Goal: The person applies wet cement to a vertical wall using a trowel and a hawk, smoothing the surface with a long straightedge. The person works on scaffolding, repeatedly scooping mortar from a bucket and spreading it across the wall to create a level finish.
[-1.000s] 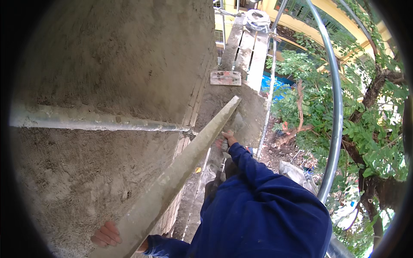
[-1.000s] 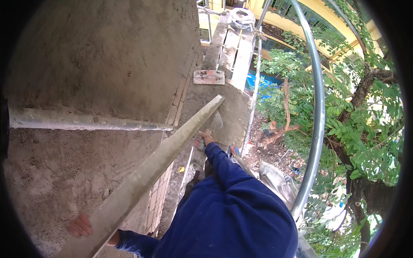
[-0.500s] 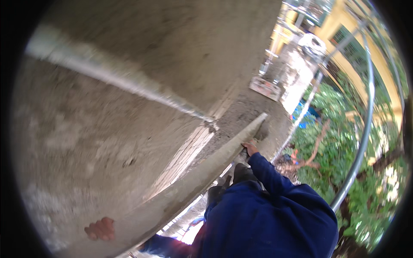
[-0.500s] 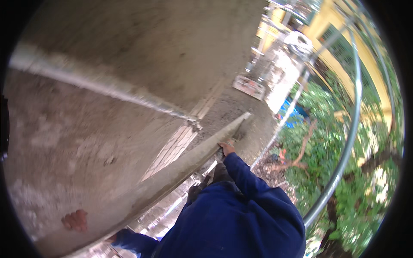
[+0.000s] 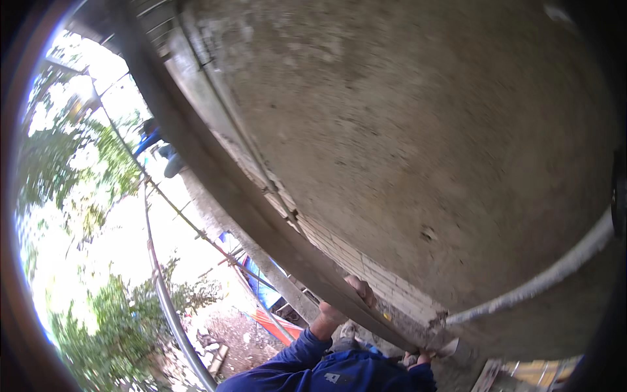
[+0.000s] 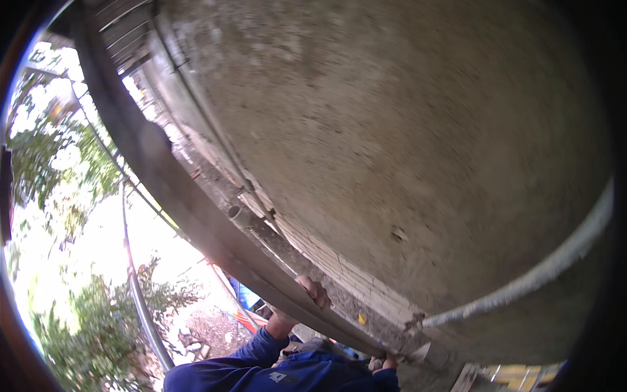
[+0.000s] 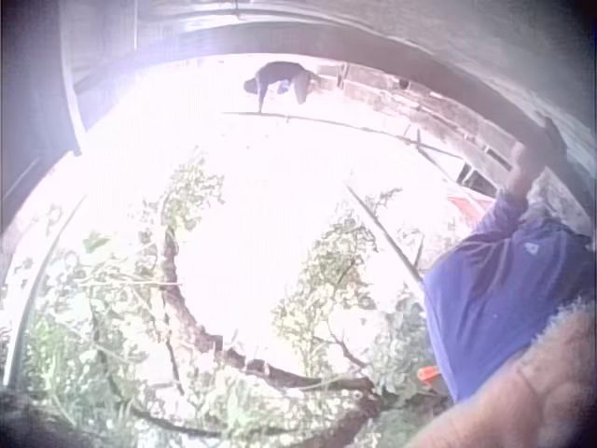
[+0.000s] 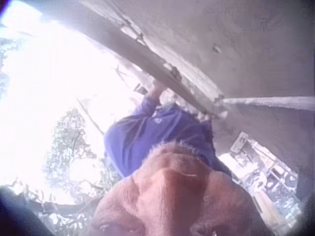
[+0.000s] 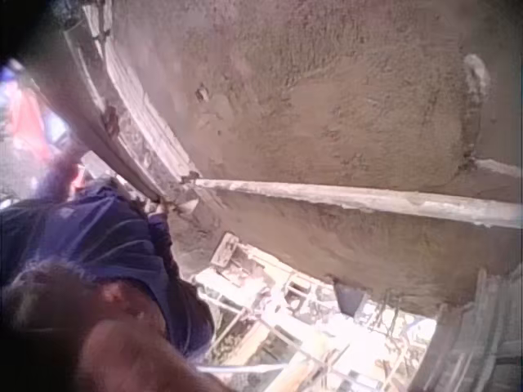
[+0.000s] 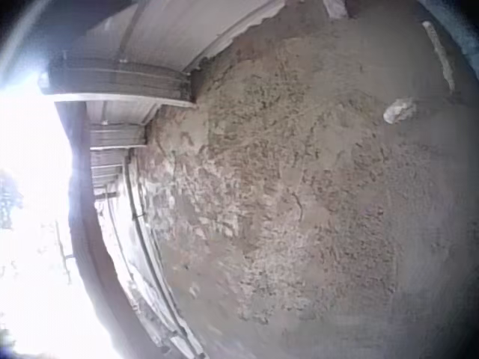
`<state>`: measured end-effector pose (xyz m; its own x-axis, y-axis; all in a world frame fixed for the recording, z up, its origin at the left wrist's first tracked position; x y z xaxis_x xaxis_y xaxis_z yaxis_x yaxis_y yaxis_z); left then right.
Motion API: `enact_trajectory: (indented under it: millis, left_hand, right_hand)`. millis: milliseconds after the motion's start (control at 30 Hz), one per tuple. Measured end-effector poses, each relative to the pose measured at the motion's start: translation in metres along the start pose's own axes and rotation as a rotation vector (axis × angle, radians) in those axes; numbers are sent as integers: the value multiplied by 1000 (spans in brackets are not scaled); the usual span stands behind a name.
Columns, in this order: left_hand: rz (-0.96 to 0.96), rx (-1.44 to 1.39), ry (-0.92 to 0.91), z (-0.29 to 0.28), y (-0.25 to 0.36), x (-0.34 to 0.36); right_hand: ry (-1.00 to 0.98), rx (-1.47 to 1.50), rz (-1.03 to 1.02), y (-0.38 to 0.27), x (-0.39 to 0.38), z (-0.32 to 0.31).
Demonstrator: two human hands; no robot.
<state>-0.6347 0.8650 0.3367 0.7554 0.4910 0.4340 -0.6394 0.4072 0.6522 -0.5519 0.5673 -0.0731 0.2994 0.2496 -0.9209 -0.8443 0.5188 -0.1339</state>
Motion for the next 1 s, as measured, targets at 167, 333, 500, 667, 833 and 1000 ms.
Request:
enact_trajectory:
  millis: [167,333,500,667,833,1000]
  left_hand:
    - [-31,231,354,-116,25,-69]
    - [-102,327,575,-224,29,-128]
    - [-33,339,742,-310,53,-146]
    - [183,262,958,-322,130,-107]
    - [367,281,1146,-307,228,-117]
    - [436,385,1135,-294,281,-157]
  right_hand:
    - [-239,-411,115,75,-16,132]
    - [-396,-706,255,172,-45,227]
    - [-502,-915,409,254,-65,262]
    - [-532,-1024,488,272,-56,258]
    - [-412,-1092,319,246,23,234]
    - [-298,-1274,-273,147,27,209]
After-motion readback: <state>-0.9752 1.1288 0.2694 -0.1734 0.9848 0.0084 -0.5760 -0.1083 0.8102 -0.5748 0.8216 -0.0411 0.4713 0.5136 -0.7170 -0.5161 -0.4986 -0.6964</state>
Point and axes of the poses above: each hand's wrist, its own x-axis towards the middle knuckle, its own z-axis out of the palm, y = z × x, the point moved 9 cm from there along x, towards the middle knuckle, and after that the axes turned 6 degrees about x, right-handed, at the moved point
